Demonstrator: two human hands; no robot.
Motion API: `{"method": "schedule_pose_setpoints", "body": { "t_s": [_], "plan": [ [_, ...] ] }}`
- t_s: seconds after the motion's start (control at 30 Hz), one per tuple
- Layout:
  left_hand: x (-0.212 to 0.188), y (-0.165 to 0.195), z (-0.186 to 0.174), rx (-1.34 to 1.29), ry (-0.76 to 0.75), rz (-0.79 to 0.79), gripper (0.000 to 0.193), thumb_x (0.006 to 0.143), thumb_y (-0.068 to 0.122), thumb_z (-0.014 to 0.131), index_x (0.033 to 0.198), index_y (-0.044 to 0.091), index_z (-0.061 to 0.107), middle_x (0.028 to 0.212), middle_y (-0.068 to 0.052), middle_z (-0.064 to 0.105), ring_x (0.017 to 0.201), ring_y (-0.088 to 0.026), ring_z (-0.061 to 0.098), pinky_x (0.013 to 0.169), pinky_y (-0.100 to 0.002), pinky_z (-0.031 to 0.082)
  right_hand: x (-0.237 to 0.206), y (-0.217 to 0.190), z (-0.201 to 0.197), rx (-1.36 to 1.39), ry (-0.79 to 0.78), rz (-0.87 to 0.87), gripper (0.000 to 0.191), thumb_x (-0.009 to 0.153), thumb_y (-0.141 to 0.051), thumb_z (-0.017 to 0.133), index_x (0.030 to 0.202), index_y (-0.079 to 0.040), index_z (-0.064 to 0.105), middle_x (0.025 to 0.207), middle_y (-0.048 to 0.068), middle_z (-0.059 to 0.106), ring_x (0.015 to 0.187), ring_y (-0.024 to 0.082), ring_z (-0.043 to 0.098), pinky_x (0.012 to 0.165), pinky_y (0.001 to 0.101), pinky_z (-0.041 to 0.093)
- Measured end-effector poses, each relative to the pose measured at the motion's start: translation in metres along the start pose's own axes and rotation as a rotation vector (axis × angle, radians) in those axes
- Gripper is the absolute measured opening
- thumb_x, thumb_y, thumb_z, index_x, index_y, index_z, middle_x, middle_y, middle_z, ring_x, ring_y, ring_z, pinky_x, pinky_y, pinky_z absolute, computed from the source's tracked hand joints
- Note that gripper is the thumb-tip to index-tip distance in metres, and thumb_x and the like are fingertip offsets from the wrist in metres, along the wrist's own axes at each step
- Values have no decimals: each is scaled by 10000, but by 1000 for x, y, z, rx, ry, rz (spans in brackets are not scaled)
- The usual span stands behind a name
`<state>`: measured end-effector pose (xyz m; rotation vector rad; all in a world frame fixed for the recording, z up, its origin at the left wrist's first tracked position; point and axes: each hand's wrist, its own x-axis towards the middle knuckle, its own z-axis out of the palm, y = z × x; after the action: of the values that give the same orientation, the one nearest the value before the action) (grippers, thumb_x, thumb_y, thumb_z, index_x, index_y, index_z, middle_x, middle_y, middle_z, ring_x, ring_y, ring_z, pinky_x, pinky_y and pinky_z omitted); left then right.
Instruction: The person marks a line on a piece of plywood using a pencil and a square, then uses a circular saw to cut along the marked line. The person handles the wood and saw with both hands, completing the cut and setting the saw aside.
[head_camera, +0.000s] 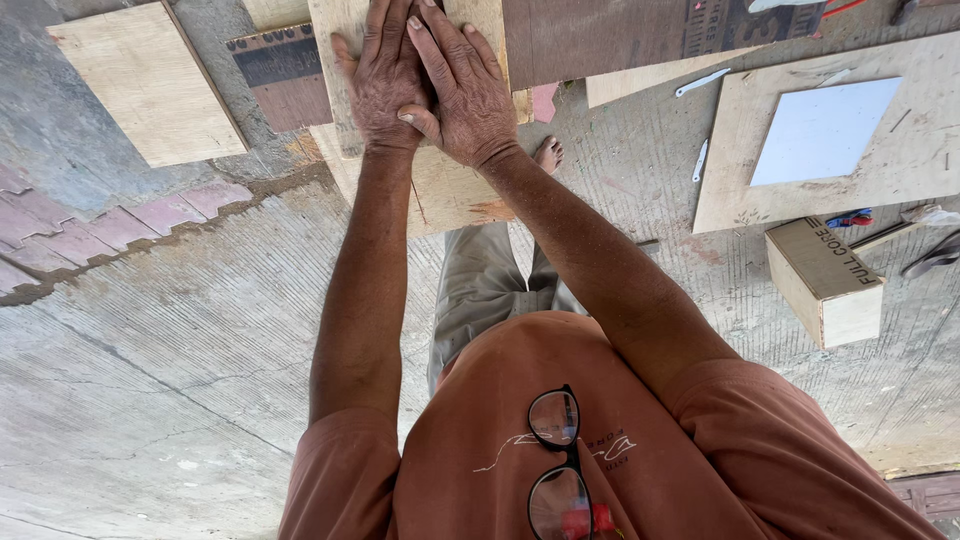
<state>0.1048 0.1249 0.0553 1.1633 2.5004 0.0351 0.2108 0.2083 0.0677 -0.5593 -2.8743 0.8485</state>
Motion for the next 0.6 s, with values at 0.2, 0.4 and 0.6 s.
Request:
{"method": "schedule_pose_setpoints", "body": {
  "t_s": [0.2,0.4,0.6],
  "plan": [
    [0,5,-5,39,89,21,583,1170,559,325,1644,224,378,1704,66,309,1569,-111,169,1238,-677,107,2,-3,-4,-28,-41,11,912,1030,-833,255,1642,-158,271,1693,107,296,1577,234,342,1335,469,194],
    [2,4,-5,25,-44,-34,587,1140,568,315,1619,234,365,1685,88,287,1551,-101,156,1230,-645,86,5,-6,-5,-53,-59,8,887,1028,-809,260,1621,-153,332,1665,131,328,1551,251,353,1312,476,179],
    [5,4,-1,46,82,-8,583,1163,589,333,1628,240,379,1673,117,318,1561,-81,169,1250,-617,108,7,-7,-7,-61,-79,4,856,1053,-776,250,1625,-145,335,1668,138,330,1557,267,346,1311,478,179]
  ]
}}
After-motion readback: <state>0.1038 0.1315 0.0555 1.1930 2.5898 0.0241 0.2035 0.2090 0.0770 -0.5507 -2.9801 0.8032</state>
